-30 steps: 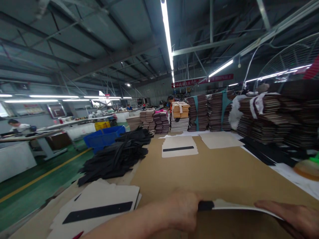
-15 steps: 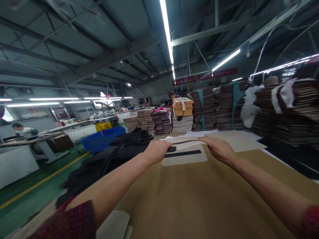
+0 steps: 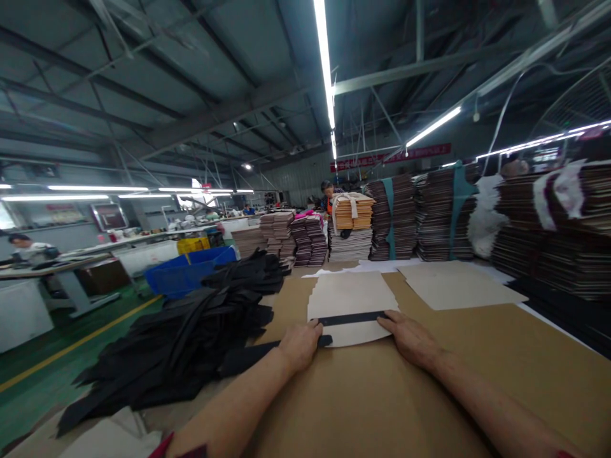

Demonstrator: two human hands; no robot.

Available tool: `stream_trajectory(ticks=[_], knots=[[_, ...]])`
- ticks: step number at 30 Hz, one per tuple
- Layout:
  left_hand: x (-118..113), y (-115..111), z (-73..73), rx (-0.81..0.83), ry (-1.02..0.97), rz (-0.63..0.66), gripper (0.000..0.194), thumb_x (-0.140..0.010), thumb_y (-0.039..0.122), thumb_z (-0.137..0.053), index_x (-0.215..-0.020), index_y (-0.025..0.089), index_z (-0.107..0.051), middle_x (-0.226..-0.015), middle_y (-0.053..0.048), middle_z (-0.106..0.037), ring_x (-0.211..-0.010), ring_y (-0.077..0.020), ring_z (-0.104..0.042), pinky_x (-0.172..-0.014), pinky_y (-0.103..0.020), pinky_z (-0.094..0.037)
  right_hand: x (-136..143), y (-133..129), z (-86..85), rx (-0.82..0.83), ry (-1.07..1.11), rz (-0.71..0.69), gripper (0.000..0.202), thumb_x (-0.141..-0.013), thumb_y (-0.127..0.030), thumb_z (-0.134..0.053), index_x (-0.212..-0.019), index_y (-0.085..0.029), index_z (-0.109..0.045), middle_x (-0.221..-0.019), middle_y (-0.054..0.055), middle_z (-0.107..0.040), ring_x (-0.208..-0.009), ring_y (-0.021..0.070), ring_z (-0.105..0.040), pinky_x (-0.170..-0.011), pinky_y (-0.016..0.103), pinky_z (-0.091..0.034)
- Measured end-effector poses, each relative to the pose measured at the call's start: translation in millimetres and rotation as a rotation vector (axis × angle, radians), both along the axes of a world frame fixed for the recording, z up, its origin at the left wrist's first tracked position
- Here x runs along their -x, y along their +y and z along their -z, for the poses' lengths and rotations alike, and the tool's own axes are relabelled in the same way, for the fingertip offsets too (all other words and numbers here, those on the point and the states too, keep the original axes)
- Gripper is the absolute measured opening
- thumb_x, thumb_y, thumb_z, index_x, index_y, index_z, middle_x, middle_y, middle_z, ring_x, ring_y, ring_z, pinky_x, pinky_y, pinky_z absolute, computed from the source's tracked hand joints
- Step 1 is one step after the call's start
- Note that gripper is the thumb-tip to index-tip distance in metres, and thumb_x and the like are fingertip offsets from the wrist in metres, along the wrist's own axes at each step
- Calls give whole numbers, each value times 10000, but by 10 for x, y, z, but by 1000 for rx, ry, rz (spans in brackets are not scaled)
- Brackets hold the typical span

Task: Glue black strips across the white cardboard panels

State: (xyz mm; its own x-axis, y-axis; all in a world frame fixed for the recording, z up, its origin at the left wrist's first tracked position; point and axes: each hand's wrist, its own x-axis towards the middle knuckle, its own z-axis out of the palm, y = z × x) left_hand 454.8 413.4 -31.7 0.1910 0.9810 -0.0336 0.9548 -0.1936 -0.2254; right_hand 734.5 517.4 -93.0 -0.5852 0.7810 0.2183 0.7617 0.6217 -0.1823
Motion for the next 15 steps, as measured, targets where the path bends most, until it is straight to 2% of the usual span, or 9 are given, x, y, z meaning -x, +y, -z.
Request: stream_trajectory(ticks=[5,7,9,12,15], knots=[[-49,2,-151,57,15,-48,590,-697,53,-605,-1268,188,-544,-1381,-164,-536,-1103,-315,-641,-905,-410,-536,-114,10,-51,80,17,-18,644,-761,-96,-465,-1397,-182,-510,-1507,123,-413,-1378,242,-379,-1131,383,-288],[-75,16,-265,55,19,-78,546,-683,58,-620,-1219,153,-576,-1250,-190,-619,-1069,-337,-653,-865,-429,-547,-329,79,-87,107,20,-9,707,-703,-87,-515,-1399,-211,-506,-1531,84,-385,-1393,215,-355,-1137,345,-276],[-185,32,-380,56,19,-79,435,-698,71,-602,-1122,161,-631,-1109,-173,-684,-1038,-349,-665,-836,-452,-551,-657,187,-125,110,31,63,737,-689,-90,-530,-1412,-230,-487,-1546,57,-362,-1406,201,-329,-1148,334,-252],[-613,1,-442,58,-8,-18,335,-727,68,-540,-1008,193,-671,-1005,-134,-719,-980,-331,-686,-808,-449,-554,-1266,382,-146,75,62,286,675,-763,-137,-516,-1433,-187,-457,-1538,100,-364,-1417,235,-302,-1168,381,-206],[-1234,-101,-266,74,-99,126,363,-677,58,-555,-1002,184,-655,-1009,-110,-718,-941,-315,-693,-815,-426,-561,-1853,579,-89,37,89,543,573,-859,-249,-531,-1416,-134,-462,-1493,162,-406,-1388,298,-337,-1155,464,-219]])
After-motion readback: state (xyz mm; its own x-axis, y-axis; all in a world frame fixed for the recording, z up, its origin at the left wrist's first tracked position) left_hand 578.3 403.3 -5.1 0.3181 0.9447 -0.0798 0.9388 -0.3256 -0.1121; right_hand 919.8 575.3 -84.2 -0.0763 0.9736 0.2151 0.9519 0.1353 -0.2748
